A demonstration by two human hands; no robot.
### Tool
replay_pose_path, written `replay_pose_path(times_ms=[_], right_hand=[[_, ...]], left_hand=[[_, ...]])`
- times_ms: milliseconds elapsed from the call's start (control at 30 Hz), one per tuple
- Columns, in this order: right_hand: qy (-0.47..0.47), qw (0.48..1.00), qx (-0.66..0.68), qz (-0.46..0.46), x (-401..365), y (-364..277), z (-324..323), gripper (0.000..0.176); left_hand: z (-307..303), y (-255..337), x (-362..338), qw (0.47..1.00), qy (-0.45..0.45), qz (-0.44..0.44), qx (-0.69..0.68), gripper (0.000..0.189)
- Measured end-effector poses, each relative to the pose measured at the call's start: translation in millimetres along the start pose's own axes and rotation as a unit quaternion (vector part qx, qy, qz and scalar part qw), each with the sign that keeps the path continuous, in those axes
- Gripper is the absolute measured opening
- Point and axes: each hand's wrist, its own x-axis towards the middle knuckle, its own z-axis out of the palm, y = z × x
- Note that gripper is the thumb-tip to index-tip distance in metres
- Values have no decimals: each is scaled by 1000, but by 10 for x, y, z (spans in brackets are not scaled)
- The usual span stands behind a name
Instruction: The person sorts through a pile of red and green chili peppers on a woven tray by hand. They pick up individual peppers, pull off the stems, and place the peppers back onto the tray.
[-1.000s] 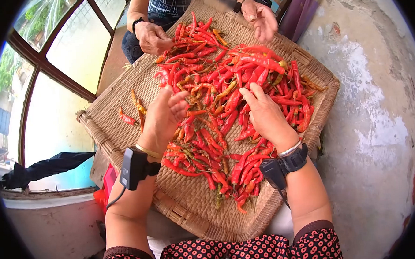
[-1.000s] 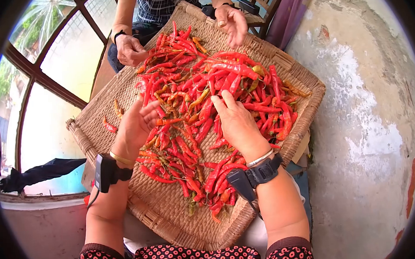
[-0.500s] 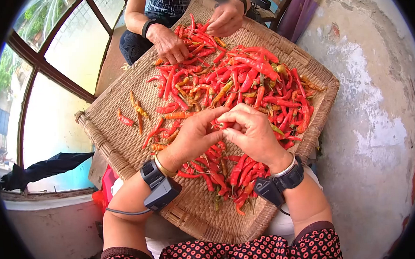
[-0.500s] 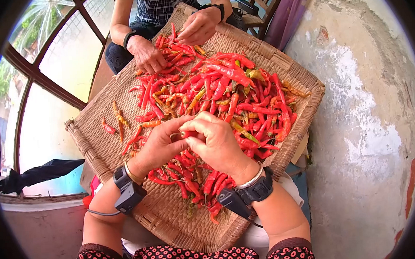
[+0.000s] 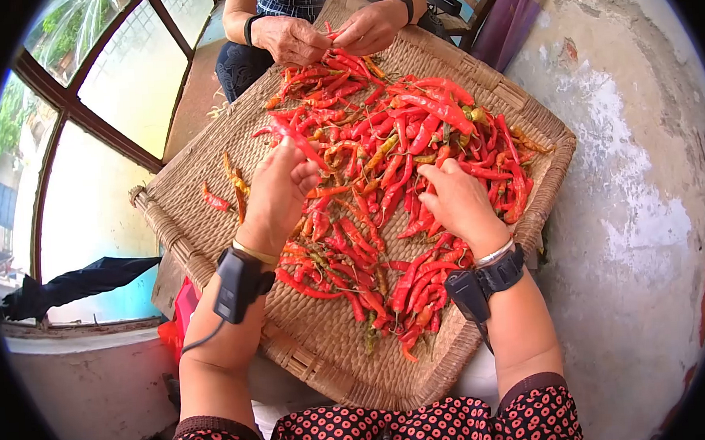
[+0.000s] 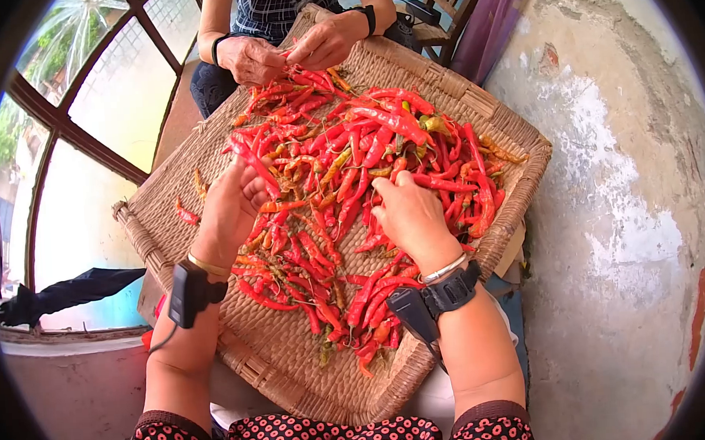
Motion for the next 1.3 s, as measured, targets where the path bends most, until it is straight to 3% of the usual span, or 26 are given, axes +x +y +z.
replay_pose_path(times_ms=[167,300,367,433,467,500,533,567,633,667,700,767,833,900,967,1033,1067,1100,1133,1200,1300], right_hand=[[-17,999,38,-1,39,44,47,30],[17,997,74,-25,60,49,94,19],[28,990,137,-19,62,-16,86,17],[38,979,199,-13,43,-105,50,17],[22,961,275,-2,19,-159,19,16],[6,937,350,9,-6,-203,17,15],[-8,924,383,-1,-25,-266,23,13],[-53,913,404,13,-69,-333,-38,12],[-116,881,456,-41,-120,-393,-54,10],[-115,881,447,-101,-138,-402,-34,9],[-116,881,447,-101,-151,-412,-52,9],[-205,827,518,-76,-175,-431,-115,10],[-213,807,546,-76,-174,-397,-157,10],[-197,774,602,20,-143,-378,-276,11],[-91,791,600,77,-103,-287,-287,17],[47,952,302,17,-56,-78,-235,20],[89,988,127,-3,-80,-19,-256,22],[129,990,-53,-22,-103,34,-275,24],[96,993,-67,21,-106,97,-267,27],[82,992,-87,36,-125,187,-292,27],[57,989,-123,58,-97,309,-247,26]], left_hand=[[-72,-36,-25,996,44,-54,-60,22],[67,-47,-106,996,-43,-71,22,21],[145,-118,-155,968,-101,-50,226,21],[206,-175,-217,957,-115,-40,263,26],[227,-184,-248,884,-172,91,425,33],[256,-189,-283,765,-221,216,565,42],[307,-178,-330,770,-248,226,543,55],[305,-207,-328,770,-249,225,543,55],[299,-250,-320,714,-286,306,561,58],[307,-233,-345,714,-296,294,563,52],[284,-252,-331,714,-296,293,563,52],[209,-290,-286,690,-323,311,569,40],[199,-240,-255,691,-339,295,566,30],[222,-163,-256,691,-358,279,563,20],[251,-52,-299,778,-253,27,574,12],[180,-20,-236,857,-162,-10,489,18],[146,26,-180,890,-131,-9,436,20],[96,67,-117,919,-100,-8,382,23],[34,89,-46,919,-100,-8,382,23],[-64,103,60,992,13,56,112,37],[-24,78,28,985,66,39,153,50]])
